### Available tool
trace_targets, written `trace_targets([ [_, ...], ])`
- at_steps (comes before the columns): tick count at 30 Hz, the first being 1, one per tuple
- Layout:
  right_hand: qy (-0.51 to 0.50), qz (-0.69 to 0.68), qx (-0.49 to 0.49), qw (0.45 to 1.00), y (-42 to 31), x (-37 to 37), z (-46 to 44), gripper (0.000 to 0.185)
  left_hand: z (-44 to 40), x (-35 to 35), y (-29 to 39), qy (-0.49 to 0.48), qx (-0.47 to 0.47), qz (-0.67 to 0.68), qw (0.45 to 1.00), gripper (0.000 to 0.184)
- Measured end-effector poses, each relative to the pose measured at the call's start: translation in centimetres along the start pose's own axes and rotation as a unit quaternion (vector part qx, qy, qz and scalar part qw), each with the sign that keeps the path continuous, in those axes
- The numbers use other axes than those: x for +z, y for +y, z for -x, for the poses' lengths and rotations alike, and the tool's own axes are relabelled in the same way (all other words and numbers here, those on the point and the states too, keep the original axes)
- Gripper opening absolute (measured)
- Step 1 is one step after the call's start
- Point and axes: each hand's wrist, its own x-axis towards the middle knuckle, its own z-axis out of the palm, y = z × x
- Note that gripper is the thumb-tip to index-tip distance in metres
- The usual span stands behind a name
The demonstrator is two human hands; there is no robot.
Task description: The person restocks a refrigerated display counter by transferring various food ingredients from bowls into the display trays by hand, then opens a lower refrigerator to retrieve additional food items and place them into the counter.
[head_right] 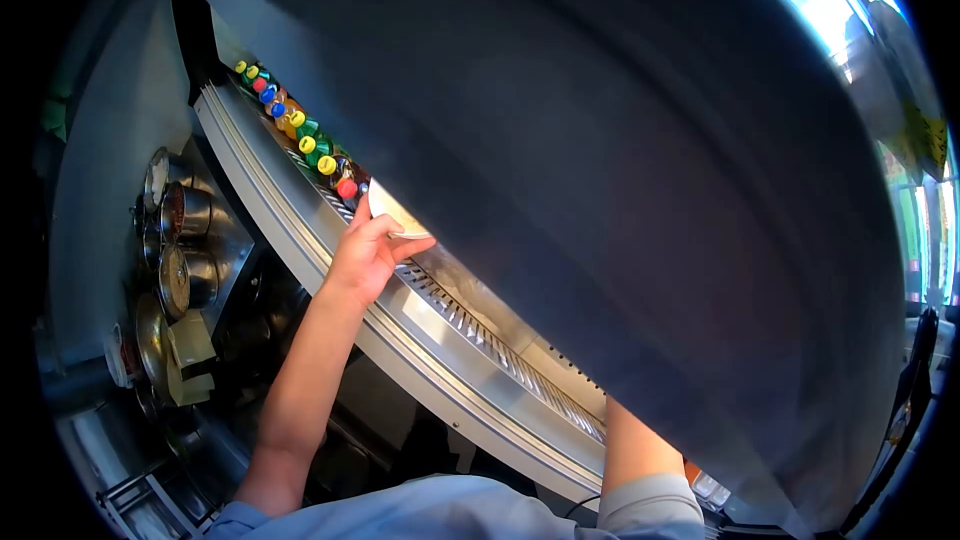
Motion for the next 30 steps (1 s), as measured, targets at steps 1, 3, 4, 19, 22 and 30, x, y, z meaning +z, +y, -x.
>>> trace_targets([
  [1,0.041,-0.025,-0.043,0.998,-0.2,0.4,0.0,0.056,-0.4,0.0,0.1,-0.001,-0.011,-0.001,1.0,0.075],
  [3,0.085,-0.054,-0.078,0.992,-0.4,0.6,0.4,0.056,-1.1,0.0,0.2,-0.006,-0.013,-0.008,1.0,0.076],
  [4,0.098,-0.067,-0.083,0.99,-0.5,0.4,0.7,0.056,-1.3,0.0,0.4,0.003,-0.013,-0.009,1.0,0.077],
  [19,0.173,-0.162,-0.059,0.97,0.4,-3.1,6.7,0.054,-8.8,3.3,-0.9,-0.049,-0.057,-0.038,0.996,0.082],
  [22,0.176,-0.17,-0.056,0.968,0.9,-3.4,7.1,0.053,-9.8,6.6,-2.4,-0.056,-0.064,-0.084,0.993,0.085],
  [30,0.17,-0.18,-0.06,0.967,1.3,-4.8,7.0,0.053,-16.6,9.4,-15.1,-0.143,0.197,-0.322,0.915,0.069],
])
